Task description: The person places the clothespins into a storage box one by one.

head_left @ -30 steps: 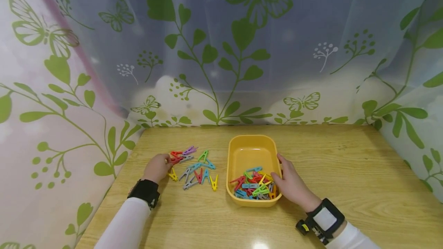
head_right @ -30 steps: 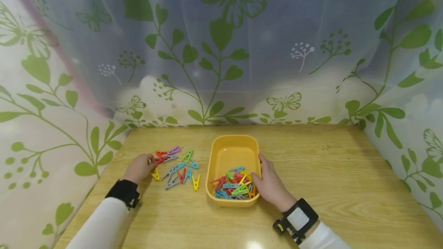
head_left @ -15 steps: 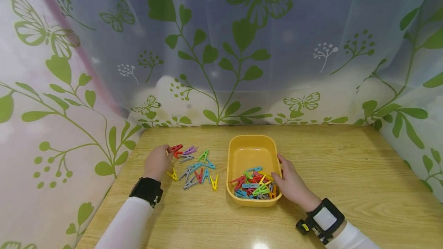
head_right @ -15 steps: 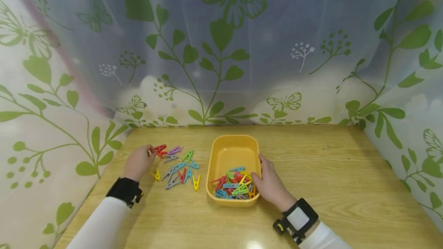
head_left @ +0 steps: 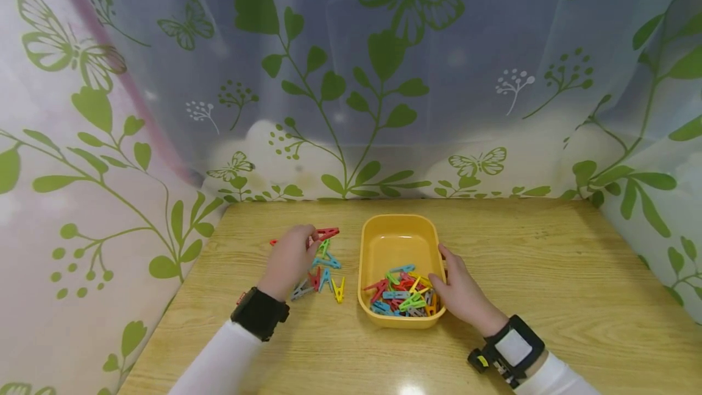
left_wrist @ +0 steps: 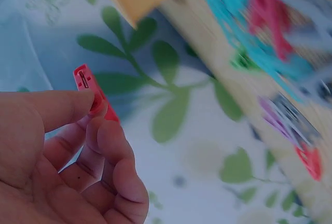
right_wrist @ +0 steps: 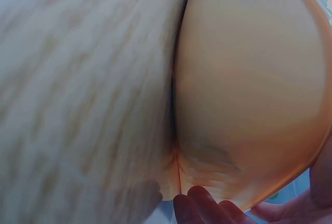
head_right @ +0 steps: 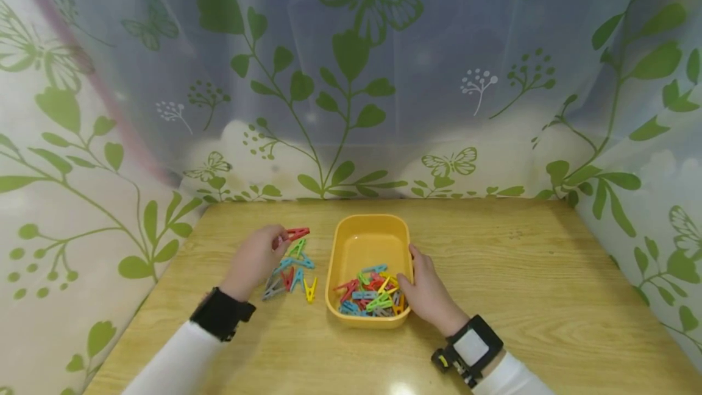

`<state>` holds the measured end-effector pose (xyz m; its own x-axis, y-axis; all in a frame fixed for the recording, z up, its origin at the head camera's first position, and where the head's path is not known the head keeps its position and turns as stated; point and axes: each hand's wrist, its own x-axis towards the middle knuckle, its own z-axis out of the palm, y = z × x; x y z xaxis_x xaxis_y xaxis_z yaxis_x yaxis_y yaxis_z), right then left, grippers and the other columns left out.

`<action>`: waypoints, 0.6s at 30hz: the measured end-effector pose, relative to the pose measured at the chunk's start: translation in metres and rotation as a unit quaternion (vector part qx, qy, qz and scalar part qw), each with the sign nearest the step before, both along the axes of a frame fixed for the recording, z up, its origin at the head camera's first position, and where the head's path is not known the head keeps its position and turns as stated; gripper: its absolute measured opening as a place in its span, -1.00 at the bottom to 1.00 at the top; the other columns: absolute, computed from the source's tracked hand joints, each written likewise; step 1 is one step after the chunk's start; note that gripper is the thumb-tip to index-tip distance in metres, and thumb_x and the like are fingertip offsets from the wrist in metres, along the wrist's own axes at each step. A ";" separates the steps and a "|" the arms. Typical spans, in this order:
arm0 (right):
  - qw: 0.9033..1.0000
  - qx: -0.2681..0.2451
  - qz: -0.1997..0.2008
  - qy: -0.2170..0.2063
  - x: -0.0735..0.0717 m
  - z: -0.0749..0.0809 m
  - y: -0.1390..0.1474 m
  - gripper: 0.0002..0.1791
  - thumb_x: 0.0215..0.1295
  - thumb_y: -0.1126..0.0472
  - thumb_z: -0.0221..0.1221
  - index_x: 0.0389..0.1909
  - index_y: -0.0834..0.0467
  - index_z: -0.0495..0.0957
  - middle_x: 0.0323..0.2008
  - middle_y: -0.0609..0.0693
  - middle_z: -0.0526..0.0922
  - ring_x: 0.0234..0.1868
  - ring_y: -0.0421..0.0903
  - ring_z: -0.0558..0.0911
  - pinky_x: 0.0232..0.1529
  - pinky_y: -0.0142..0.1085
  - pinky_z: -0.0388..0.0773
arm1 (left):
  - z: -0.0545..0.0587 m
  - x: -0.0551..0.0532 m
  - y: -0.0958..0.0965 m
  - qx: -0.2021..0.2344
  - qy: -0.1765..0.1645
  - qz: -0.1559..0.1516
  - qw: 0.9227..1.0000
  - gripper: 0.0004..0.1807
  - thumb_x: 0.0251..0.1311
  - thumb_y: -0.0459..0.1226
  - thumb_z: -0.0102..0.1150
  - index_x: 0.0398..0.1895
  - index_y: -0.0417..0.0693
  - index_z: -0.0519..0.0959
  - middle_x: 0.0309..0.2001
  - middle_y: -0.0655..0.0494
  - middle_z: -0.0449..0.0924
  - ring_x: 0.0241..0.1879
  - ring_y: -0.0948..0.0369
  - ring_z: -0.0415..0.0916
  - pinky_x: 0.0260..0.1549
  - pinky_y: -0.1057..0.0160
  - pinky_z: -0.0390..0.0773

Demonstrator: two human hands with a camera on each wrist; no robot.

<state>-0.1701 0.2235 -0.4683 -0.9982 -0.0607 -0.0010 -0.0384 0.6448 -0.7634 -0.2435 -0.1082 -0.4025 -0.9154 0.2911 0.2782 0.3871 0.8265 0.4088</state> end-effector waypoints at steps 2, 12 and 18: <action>1.000 0.000 0.000 0.000 0.000 0.000 0.000 -0.21 0.59 0.22 0.00 0.58 0.44 -0.19 0.47 0.53 0.02 0.42 0.43 0.35 0.35 0.20 0.37 | 0.002 0.009 0.010 -0.005 0.009 -0.018 1.000 -0.95 0.39 -0.30 0.27 -0.23 -0.10 0.62 -0.43 0.10 0.48 -0.52 0.22 0.31 -0.51 0.28 0.31; 1.000 -0.004 0.000 0.002 0.001 0.001 -0.001 -0.21 0.59 0.22 0.00 0.58 0.44 -0.19 0.47 0.53 0.02 0.41 0.43 0.36 0.34 0.19 0.39 | -0.002 0.033 0.044 -0.011 -0.015 -0.091 0.996 -0.91 0.34 -0.28 0.33 -0.31 -0.04 0.60 -0.47 0.16 0.42 -0.54 0.27 0.27 -0.54 0.35 0.27; 1.000 -0.003 0.000 0.004 0.002 0.003 -0.001 -0.22 0.59 0.22 0.01 0.58 0.45 -0.17 0.46 0.54 0.03 0.40 0.43 0.36 0.34 0.20 0.39 | -0.012 0.042 0.059 -0.023 -0.031 -0.109 0.993 -0.88 0.36 -0.26 0.32 -0.35 -0.01 0.59 -0.41 0.18 0.51 -0.54 0.30 0.29 -0.55 0.37 0.30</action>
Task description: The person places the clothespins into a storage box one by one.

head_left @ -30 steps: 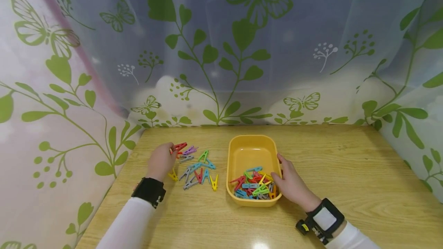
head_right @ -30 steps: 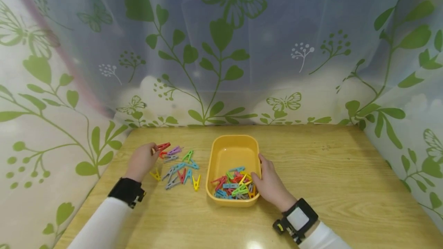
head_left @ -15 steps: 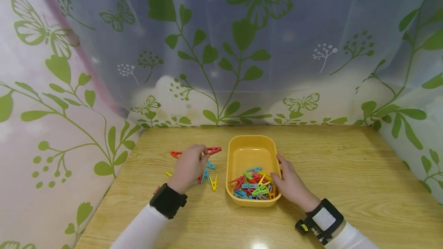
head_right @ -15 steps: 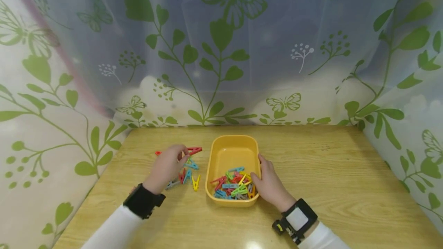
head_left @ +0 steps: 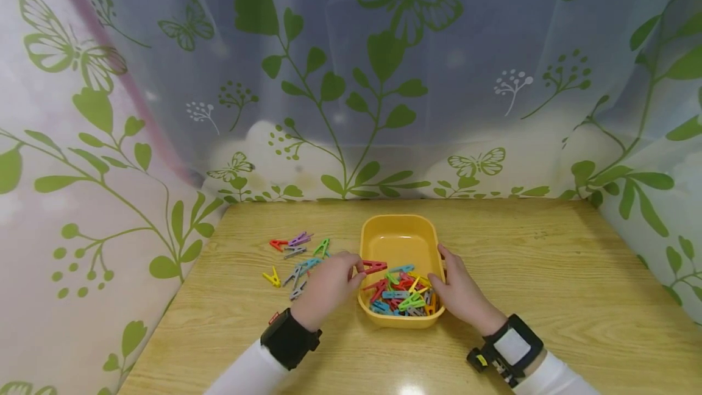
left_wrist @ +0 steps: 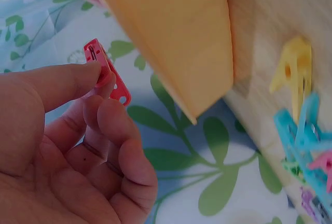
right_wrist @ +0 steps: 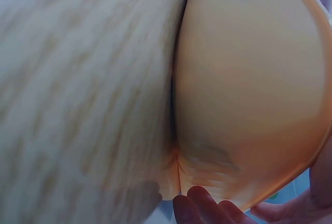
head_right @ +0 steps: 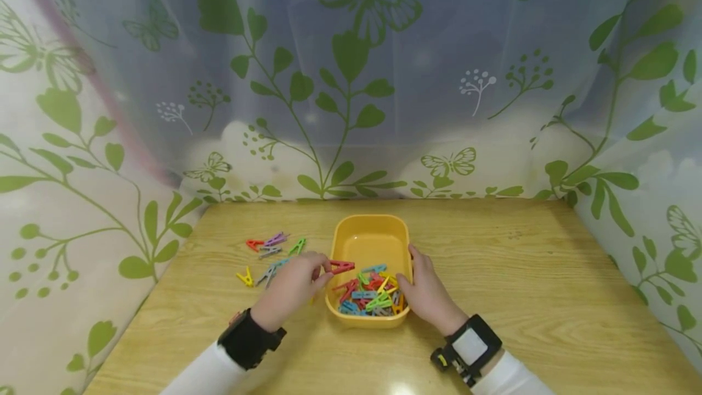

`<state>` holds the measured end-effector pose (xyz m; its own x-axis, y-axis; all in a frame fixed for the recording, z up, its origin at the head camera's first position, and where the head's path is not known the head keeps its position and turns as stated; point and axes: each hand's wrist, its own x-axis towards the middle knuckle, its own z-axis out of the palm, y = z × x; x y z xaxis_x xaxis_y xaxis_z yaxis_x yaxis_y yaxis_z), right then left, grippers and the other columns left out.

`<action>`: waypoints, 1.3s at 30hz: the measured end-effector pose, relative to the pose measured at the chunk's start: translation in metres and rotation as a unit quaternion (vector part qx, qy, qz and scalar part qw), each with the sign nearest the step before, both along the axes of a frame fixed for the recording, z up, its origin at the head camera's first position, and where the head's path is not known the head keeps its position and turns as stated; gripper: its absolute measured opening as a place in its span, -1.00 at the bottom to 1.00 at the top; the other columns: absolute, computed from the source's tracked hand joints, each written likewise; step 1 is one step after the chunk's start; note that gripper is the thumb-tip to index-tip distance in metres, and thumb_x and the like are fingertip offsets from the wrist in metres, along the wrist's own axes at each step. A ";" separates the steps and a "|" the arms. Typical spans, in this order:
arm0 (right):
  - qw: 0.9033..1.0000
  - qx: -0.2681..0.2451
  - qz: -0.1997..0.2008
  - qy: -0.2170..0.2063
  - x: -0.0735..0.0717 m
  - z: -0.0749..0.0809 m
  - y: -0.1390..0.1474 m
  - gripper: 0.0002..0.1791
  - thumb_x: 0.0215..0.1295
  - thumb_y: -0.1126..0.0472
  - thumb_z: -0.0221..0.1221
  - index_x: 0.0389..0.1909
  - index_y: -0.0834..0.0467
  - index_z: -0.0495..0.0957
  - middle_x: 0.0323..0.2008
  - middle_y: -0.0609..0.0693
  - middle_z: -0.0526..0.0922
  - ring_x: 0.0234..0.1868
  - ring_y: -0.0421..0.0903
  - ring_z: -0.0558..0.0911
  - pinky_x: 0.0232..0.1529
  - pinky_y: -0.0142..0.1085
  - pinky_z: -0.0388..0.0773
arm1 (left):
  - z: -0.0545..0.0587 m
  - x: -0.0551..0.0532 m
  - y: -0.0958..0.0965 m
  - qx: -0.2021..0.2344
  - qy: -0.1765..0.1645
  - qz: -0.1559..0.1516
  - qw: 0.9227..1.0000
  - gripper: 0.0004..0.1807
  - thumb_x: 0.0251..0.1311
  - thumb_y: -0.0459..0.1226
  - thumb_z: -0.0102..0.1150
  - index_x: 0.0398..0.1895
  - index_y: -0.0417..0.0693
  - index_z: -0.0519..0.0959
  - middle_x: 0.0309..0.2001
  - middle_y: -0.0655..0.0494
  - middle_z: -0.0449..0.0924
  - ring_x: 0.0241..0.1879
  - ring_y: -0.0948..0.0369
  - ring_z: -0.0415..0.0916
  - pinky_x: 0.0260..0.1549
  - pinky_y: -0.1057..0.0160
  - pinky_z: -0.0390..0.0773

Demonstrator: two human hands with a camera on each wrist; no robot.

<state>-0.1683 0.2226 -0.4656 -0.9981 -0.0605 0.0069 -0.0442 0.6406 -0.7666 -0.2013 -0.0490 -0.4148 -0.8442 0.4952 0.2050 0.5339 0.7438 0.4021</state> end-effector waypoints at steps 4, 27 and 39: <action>1.000 -0.001 0.001 0.000 0.001 0.001 0.000 -0.22 0.59 0.23 0.01 0.58 0.44 -0.16 0.46 0.54 0.05 0.40 0.43 0.36 0.34 0.20 0.39 | -0.004 0.005 0.008 0.002 -0.017 -0.014 1.000 -0.87 0.35 -0.26 0.33 -0.37 -0.01 0.59 -0.46 0.19 0.48 -0.56 0.31 0.28 -0.55 0.36 0.29; 1.000 0.002 0.004 -0.001 0.001 0.001 0.000 -0.22 0.60 0.21 0.00 0.58 0.44 -0.17 0.47 0.54 0.03 0.41 0.44 0.34 0.34 0.23 0.37 | -0.018 0.008 0.016 -0.022 -0.038 -0.047 0.998 -0.90 0.31 -0.27 0.36 -0.38 0.02 0.66 -0.45 0.24 0.60 -0.57 0.37 0.29 -0.55 0.41 0.28; 1.000 0.002 0.006 -0.001 0.001 0.002 0.000 -0.22 0.60 0.21 0.02 0.58 0.44 -0.17 0.46 0.53 0.05 0.41 0.43 0.35 0.35 0.23 0.37 | -0.022 0.007 0.014 -0.025 -0.054 -0.049 0.997 -0.89 0.30 -0.24 0.38 -0.38 0.02 0.65 -0.48 0.26 0.54 -0.56 0.37 0.27 -0.56 0.40 0.26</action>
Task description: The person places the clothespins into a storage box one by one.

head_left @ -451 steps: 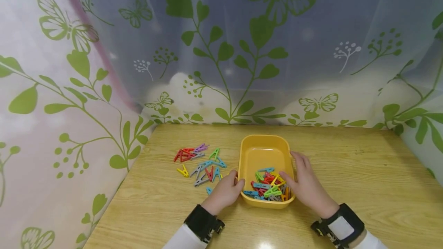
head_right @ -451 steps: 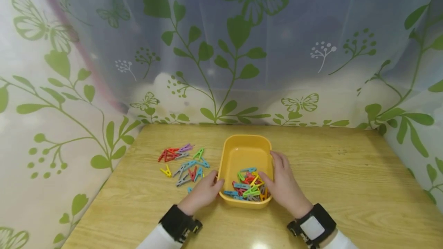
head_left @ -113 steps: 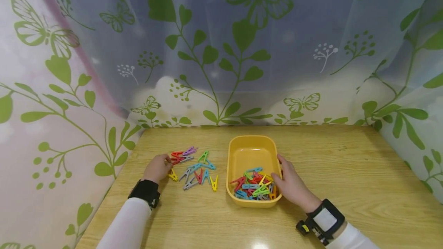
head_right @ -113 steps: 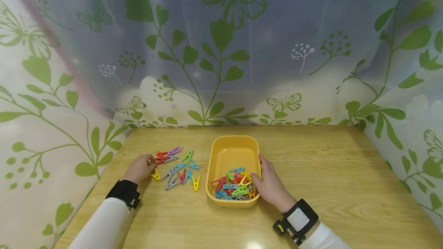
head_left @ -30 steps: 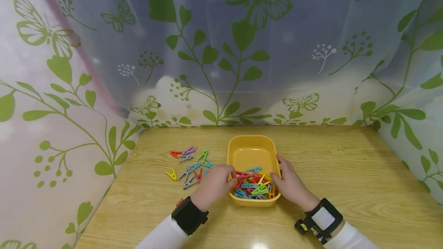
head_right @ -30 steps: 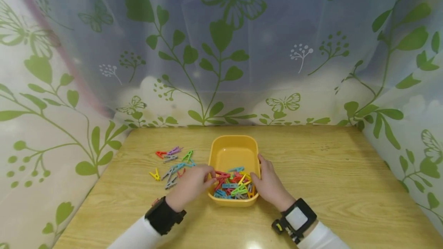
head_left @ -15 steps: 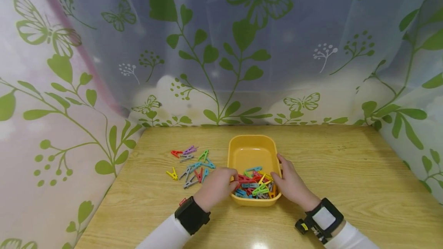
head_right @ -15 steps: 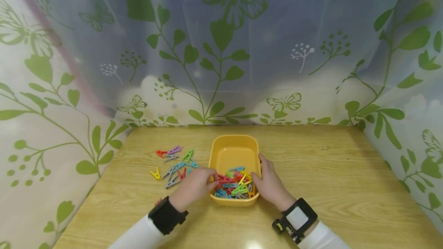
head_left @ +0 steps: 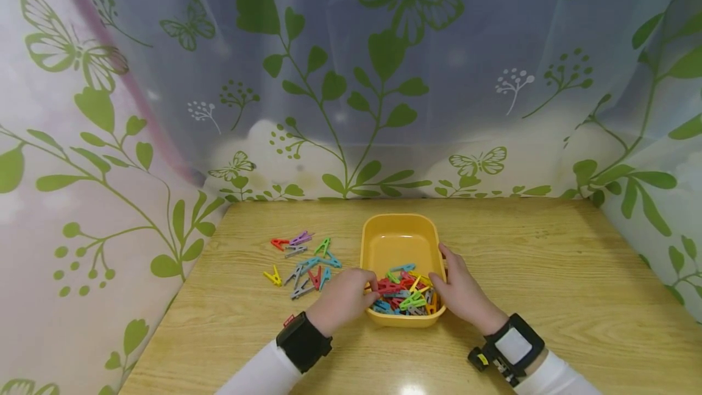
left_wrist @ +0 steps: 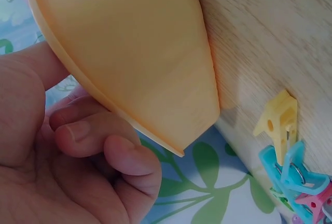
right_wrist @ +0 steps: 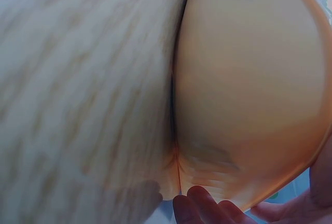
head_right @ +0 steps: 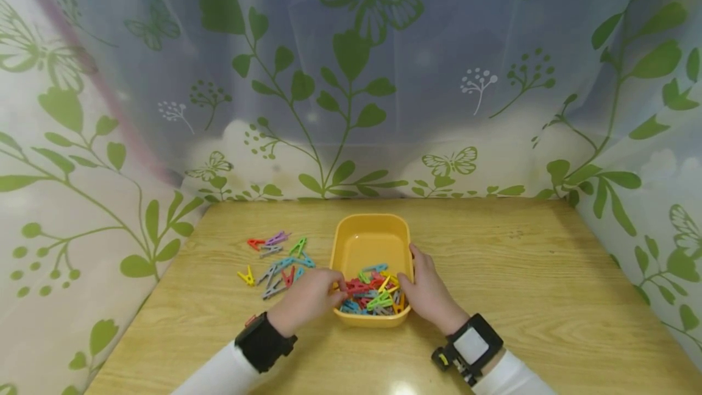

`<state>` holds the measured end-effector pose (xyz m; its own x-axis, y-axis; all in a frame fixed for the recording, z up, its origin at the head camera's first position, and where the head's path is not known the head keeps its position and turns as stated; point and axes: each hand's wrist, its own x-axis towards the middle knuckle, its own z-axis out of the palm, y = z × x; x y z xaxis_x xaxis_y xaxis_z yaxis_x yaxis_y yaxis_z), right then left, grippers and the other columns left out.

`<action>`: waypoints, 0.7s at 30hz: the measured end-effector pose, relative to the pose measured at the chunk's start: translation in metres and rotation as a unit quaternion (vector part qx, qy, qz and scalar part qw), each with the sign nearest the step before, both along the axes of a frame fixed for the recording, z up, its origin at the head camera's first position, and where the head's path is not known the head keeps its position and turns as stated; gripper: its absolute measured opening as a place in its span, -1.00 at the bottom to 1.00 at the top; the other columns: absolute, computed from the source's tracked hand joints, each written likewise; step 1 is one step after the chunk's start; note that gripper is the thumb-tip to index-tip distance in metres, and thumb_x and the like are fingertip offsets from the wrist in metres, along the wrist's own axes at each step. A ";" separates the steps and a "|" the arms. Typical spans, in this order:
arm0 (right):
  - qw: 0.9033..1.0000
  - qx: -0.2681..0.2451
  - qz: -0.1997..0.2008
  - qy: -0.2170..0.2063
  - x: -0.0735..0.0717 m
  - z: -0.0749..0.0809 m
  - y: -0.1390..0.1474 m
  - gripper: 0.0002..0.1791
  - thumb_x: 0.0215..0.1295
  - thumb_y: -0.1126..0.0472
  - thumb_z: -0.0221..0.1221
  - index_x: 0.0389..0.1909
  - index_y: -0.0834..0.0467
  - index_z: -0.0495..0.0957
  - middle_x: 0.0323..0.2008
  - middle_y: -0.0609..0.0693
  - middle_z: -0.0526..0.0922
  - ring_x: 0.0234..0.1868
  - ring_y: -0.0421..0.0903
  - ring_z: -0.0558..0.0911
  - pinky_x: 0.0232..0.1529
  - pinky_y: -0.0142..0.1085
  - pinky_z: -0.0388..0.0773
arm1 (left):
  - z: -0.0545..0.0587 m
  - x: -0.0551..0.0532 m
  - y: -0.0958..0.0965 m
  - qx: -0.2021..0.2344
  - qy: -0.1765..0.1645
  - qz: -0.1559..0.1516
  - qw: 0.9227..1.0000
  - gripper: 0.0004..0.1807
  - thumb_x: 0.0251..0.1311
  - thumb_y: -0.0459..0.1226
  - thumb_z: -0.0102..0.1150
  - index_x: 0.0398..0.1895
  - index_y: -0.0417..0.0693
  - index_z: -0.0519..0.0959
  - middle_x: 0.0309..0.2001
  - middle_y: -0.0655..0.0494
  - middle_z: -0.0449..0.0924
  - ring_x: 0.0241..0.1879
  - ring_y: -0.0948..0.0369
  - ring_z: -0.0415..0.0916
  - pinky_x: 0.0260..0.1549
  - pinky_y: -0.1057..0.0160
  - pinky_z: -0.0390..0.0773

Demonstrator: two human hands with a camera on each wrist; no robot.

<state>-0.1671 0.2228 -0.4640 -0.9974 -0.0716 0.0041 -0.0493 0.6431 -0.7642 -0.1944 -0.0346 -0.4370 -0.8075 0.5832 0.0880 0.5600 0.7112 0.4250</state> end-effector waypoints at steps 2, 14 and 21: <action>1.000 -0.001 0.000 -0.001 0.000 0.000 0.000 -0.22 0.60 0.21 0.01 0.58 0.45 -0.17 0.46 0.53 0.05 0.41 0.43 0.36 0.34 0.21 0.39 | -0.001 -0.001 -0.001 0.004 -0.005 0.002 1.000 -0.87 0.30 -0.21 0.38 -0.38 0.02 0.64 -0.48 0.26 0.53 -0.56 0.37 0.26 -0.56 0.40 0.25; 1.000 -0.007 -0.002 0.002 -0.001 -0.001 0.000 -0.22 0.59 0.23 -0.01 0.58 0.46 -0.19 0.46 0.54 0.05 0.37 0.42 0.41 0.30 0.17 0.45 | 0.007 -0.012 -0.021 0.060 0.036 0.036 0.997 -0.79 0.33 -0.12 0.36 -0.43 0.08 0.57 -0.59 0.29 0.27 -0.66 0.37 0.16 -0.64 0.40 0.12; 1.000 -0.007 -0.004 -0.002 -0.002 -0.003 0.000 -0.22 0.59 0.23 -0.01 0.58 0.45 -0.20 0.46 0.53 0.03 0.38 0.43 0.40 0.31 0.17 0.43 | 0.014 -0.031 -0.051 0.064 0.081 0.092 0.990 -0.80 0.37 -0.17 0.31 -0.41 0.01 0.57 -0.63 0.24 0.27 -0.65 0.33 0.16 -0.62 0.37 0.13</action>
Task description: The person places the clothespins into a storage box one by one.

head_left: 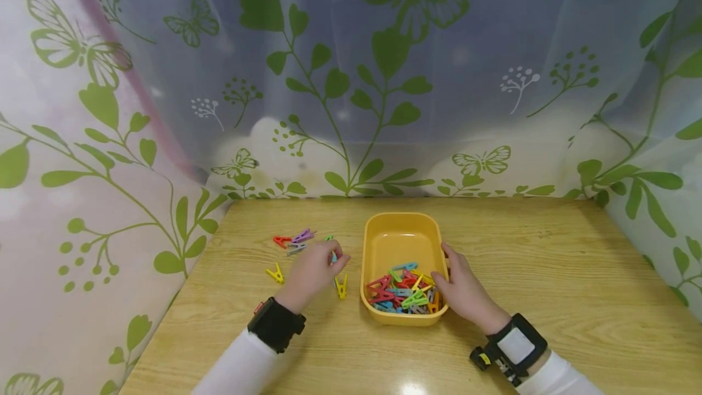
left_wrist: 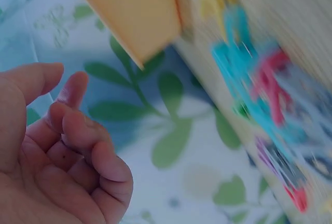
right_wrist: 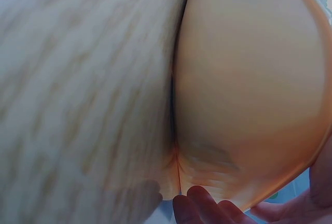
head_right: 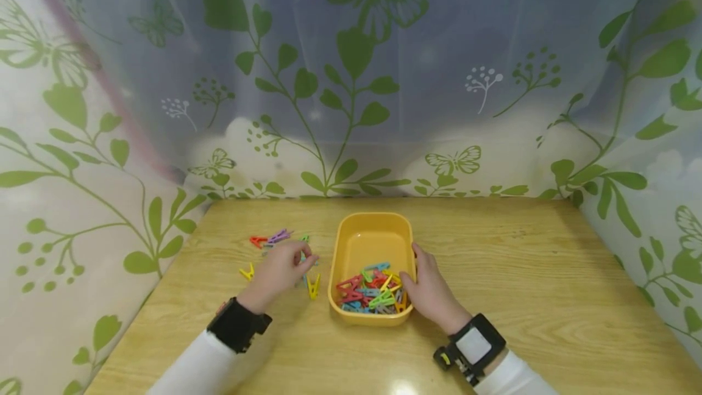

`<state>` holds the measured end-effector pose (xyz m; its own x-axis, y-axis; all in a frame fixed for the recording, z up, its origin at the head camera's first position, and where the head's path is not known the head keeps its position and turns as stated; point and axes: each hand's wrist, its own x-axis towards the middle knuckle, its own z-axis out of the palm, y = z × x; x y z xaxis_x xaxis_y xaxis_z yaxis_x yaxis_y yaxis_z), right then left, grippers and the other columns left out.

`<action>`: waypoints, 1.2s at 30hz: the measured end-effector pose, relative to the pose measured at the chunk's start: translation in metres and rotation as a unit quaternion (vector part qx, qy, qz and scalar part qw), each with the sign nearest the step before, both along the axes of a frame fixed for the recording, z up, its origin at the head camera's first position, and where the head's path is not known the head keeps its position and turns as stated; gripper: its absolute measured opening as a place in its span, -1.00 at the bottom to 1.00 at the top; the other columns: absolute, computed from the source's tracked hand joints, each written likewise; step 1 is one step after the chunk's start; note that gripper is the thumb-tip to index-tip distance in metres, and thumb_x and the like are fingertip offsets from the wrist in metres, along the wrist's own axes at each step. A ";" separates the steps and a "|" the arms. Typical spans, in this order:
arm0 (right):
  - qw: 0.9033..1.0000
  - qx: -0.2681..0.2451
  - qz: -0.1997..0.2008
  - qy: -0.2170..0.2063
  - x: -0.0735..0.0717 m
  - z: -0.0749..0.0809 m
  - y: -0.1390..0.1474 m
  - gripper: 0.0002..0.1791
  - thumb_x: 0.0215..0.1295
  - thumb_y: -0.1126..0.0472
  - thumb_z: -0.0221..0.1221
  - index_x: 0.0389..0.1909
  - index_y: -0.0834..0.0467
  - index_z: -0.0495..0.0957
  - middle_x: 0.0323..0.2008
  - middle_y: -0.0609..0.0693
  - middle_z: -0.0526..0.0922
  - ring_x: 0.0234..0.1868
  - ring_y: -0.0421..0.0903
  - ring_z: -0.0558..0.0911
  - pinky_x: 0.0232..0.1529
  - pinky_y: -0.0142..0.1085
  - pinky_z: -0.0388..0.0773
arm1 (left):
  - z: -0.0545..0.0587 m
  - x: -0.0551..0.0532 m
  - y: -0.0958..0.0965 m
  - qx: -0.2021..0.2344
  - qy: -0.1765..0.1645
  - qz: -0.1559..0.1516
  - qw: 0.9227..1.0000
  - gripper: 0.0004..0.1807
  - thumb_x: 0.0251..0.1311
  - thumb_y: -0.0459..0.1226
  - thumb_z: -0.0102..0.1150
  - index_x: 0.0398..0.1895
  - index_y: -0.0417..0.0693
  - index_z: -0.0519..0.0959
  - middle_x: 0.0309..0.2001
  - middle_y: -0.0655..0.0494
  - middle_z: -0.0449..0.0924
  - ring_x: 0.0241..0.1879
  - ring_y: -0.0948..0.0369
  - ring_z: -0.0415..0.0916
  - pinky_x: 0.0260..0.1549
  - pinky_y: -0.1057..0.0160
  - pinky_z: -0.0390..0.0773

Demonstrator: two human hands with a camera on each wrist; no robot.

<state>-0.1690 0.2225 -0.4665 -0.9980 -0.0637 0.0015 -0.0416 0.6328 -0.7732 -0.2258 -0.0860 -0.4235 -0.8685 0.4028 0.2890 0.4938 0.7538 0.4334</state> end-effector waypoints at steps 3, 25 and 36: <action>1.000 0.001 0.000 0.003 0.000 0.000 0.000 -0.22 0.59 0.23 -0.01 0.58 0.45 -0.20 0.46 0.54 0.03 0.38 0.43 0.39 0.31 0.17 0.43 | -0.001 -0.008 -0.017 0.013 -0.004 0.035 0.999 -0.81 0.37 -0.20 0.30 -0.41 -0.03 0.59 -0.67 0.23 0.28 -0.68 0.31 0.16 -0.64 0.35 0.13; 1.000 -0.003 -0.004 -0.006 0.000 0.001 0.001 -0.22 0.60 0.22 -0.01 0.59 0.43 -0.20 0.45 0.51 0.06 0.37 0.42 0.41 0.29 0.15 0.47 | -0.032 -0.019 -0.115 -0.070 -0.070 0.175 0.979 -0.74 0.25 -0.54 0.02 -0.08 -0.27 0.64 -0.12 -0.27 0.56 -0.32 -0.03 0.55 -0.30 -0.03 0.57; 1.000 -0.005 -0.002 -0.006 -0.001 0.000 0.000 -0.22 0.60 0.22 0.00 0.59 0.43 -0.19 0.44 0.51 0.08 0.35 0.40 0.44 0.25 0.11 0.52 | -0.043 -0.020 -0.121 -0.102 -0.076 0.177 0.976 -0.77 0.19 -0.54 0.08 -0.18 -0.23 0.68 -0.13 -0.31 0.56 -0.22 -0.12 0.59 -0.22 -0.07 0.61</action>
<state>-0.1695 0.2225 -0.4669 -0.9982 -0.0598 -0.0092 -0.0303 0.6253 -0.7798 -0.2457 -0.2069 -0.4663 -0.9903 0.1056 0.0902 0.1283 0.9439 0.3043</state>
